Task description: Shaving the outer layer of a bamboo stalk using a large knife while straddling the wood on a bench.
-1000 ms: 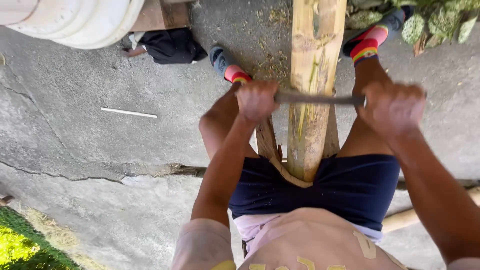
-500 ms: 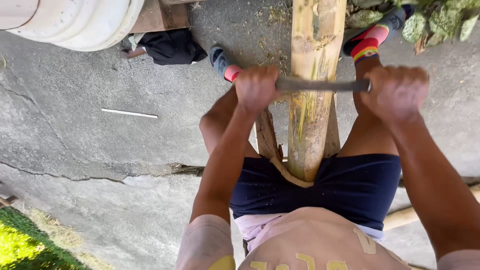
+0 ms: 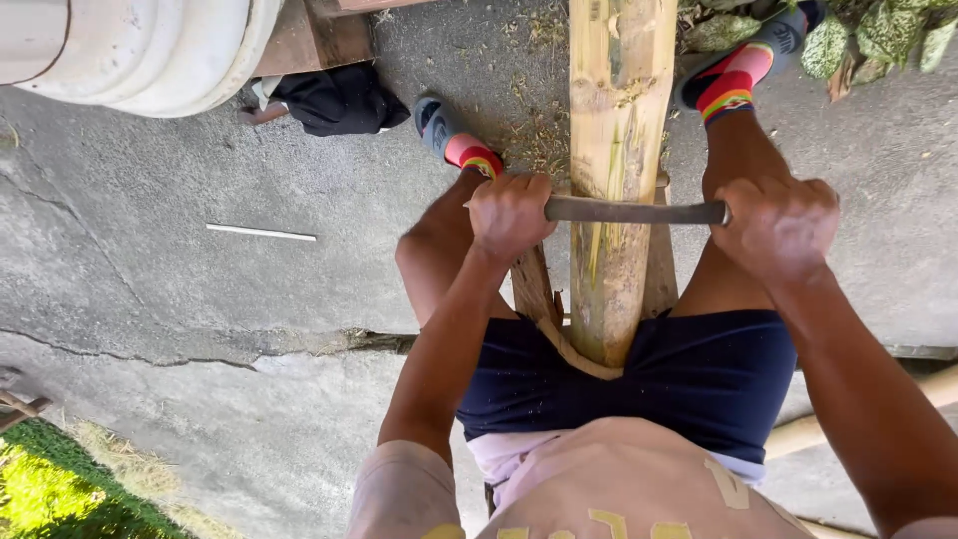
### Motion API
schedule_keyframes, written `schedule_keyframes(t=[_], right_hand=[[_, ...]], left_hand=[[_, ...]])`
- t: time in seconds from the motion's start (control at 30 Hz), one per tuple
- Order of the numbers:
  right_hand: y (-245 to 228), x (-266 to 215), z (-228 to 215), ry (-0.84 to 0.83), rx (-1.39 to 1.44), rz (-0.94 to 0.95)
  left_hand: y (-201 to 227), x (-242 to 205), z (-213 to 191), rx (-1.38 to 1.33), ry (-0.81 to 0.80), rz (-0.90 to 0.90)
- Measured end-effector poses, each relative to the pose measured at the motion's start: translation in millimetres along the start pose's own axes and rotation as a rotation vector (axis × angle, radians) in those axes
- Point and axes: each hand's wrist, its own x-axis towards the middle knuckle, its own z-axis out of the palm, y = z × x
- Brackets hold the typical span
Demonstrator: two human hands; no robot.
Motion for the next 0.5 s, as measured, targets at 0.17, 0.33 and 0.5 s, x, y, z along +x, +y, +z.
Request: schedule_keyframes(t=[0.17,0.33,0.5], right_hand=[[4,26,-9,-0.044,-0.077,0.01],[12,81,-27,0.085,-0.114,-0.036],[-38,94,-71,0.124,-0.116,-0.214]], left_hand=[[-14,33,-6,0.026,0.021,0.071],[-38,78,-10,0.069,0.002,0.019],[-31,78,-30,-0.008,-0.28,-0.076]])
